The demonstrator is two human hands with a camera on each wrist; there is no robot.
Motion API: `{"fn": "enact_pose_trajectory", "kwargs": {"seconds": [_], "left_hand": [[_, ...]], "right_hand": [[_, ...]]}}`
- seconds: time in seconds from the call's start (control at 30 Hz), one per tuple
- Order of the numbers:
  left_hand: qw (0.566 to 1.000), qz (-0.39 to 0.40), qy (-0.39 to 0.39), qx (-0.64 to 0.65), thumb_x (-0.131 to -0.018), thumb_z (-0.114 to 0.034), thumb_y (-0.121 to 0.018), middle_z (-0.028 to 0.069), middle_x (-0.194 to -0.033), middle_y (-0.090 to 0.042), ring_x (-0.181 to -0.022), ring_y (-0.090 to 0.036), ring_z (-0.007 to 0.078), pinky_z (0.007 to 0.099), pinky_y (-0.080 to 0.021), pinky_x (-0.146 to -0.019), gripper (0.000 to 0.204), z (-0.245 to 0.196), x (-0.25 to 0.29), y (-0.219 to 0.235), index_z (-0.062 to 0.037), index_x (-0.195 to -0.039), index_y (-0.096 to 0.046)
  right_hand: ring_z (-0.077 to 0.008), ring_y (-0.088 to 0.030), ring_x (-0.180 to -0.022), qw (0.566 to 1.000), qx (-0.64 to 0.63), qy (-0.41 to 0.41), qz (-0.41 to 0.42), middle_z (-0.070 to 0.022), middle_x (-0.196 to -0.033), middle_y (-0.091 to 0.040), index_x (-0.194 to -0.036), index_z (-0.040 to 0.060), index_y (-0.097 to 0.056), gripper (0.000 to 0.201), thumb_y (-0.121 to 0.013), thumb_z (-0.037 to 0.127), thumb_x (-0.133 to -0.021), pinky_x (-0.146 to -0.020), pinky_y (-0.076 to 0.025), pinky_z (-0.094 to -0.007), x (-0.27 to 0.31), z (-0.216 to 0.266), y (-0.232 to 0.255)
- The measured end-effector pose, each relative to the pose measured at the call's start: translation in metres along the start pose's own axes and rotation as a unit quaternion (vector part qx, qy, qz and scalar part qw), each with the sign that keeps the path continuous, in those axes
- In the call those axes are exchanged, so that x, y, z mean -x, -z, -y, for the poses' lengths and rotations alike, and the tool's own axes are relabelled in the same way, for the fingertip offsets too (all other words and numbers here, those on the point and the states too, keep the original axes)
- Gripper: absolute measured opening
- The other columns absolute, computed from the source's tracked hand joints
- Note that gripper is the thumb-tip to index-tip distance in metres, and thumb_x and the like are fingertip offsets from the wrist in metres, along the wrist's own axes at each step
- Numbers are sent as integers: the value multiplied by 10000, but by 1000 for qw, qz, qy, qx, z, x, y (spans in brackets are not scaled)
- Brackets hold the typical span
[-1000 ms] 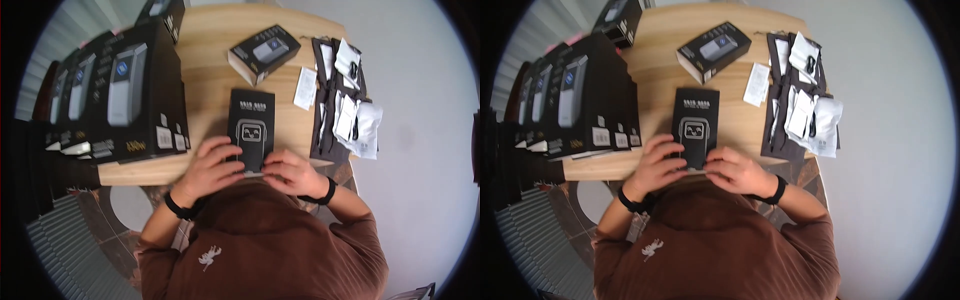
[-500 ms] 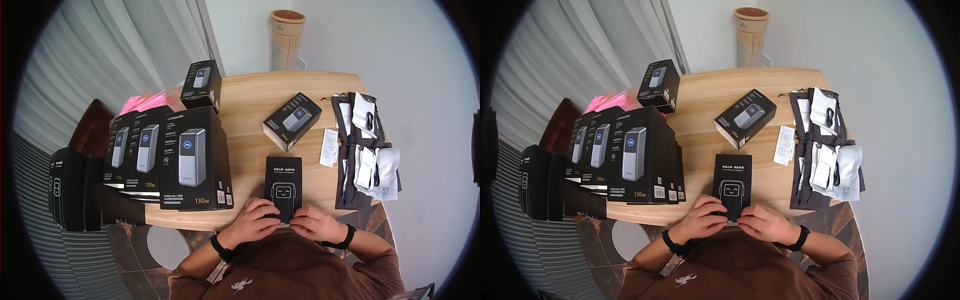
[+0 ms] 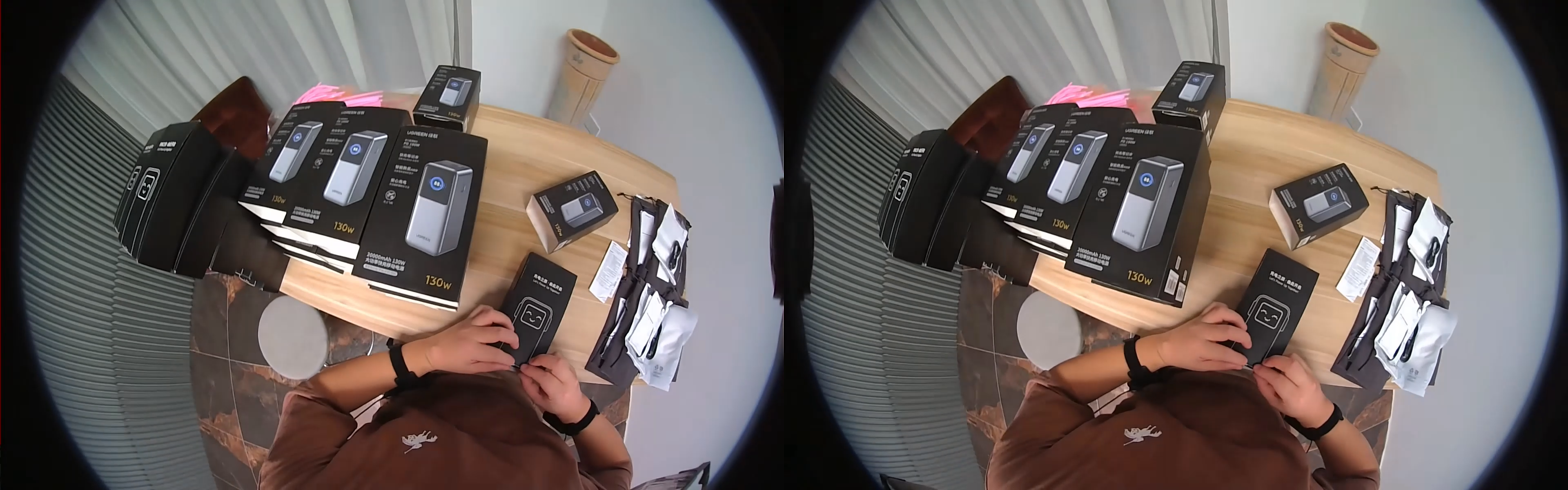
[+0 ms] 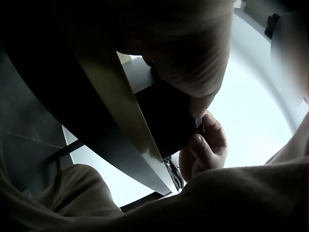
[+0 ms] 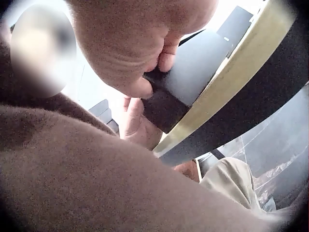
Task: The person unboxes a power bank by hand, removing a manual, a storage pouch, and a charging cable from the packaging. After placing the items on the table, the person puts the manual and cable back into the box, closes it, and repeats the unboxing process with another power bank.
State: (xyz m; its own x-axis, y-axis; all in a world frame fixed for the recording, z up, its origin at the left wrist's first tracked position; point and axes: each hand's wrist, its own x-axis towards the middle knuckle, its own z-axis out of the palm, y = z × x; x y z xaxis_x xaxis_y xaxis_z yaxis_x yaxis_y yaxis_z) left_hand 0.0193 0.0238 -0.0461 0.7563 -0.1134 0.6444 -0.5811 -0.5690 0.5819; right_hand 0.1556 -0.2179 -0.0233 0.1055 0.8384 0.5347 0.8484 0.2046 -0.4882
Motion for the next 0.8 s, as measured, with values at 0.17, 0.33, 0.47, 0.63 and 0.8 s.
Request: {"fn": "enact_pose_trajectory", "kwargs": {"seconds": [0.17,0.33,0.47,0.63,0.8], "left_hand": [[1000,-19,-12,-15,-854,-190,-880,-15,-1191,-698,-1176,-606,270,448,-455,-960,192,2,2,-4,-188,-1020,-783],[998,-12,-29,-45,-803,-194,-886,-25,-1153,-690,-1134,-631,255,435,-480,-912,240,1,-2,3,-221,-1010,-769],[999,-14,-9,-39,-745,-95,-885,6,-1089,-679,-1033,-625,278,402,-509,-885,285,6,4,-5,-170,-988,-754],[998,-17,45,-31,-729,-84,-907,4,-1120,-686,-1000,-587,273,372,-509,-847,287,1,1,-9,-166,-967,-770],[998,2,42,-55,-731,-127,-920,-6,-1124,-696,-1009,-591,262,402,-500,-833,258,0,0,-9,-174,-937,-771]], "right_hand": [[-274,-669,-806,999,25,-25,-13,-107,-1116,-658,-1088,45,-759,344,-873,-29,-772,-666,-556,-372,5,3,-7],[-298,-701,-901,998,19,-41,-33,-122,-1147,-665,-1123,47,-776,348,-865,-13,-793,-754,-593,-384,7,4,-17],[-297,-709,-993,999,-28,-43,-13,-129,-1206,-658,-1189,35,-752,335,-829,11,-863,-840,-605,-400,2,2,-15],[-311,-692,-1057,990,-49,-117,-58,-128,-1291,-628,-1251,56,-713,446,-834,2,-826,-874,-600,-397,10,1,-20],[-314,-680,-1062,994,-16,-101,-28,-121,-1336,-602,-1266,76,-708,498,-841,16,-790,-861,-599,-392,10,-8,-16]]}}
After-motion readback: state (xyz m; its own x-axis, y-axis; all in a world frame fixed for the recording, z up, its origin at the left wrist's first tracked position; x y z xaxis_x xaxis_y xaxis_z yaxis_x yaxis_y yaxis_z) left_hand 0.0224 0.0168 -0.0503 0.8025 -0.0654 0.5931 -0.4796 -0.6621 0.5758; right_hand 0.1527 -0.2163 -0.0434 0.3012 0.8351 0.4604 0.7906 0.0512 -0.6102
